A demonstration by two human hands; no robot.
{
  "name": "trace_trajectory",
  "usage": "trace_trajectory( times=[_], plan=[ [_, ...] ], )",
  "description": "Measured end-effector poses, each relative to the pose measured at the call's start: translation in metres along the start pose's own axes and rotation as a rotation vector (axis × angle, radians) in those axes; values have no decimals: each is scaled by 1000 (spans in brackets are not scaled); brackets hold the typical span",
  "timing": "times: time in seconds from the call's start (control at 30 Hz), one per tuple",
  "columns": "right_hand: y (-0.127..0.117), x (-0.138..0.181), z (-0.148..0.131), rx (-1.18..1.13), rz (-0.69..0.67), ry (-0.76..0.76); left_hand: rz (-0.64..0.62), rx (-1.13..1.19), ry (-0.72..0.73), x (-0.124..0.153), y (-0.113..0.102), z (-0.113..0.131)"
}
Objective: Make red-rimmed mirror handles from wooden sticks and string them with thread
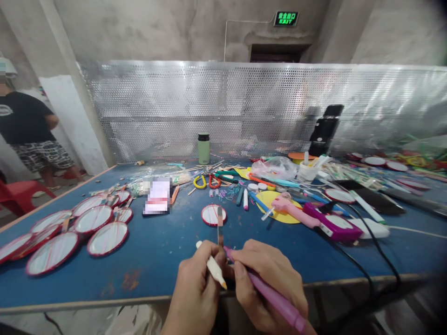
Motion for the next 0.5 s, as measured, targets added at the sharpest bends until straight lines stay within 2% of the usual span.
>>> trace_trajectory(
  times=[0.5],
  plan=[
    [-1, -3, -1, -7, 2, 17, 10, 6, 1, 0, 0, 2]
  ],
)
Point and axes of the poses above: each hand's wrist, its own x-axis away from the middle knuckle, its own y-axis out of the palm, z = x × y, the point moved 7 cm from there along -x, towards the middle knuckle, and after that the axes turned 9 degrees about -z, right-handed, at the moved point
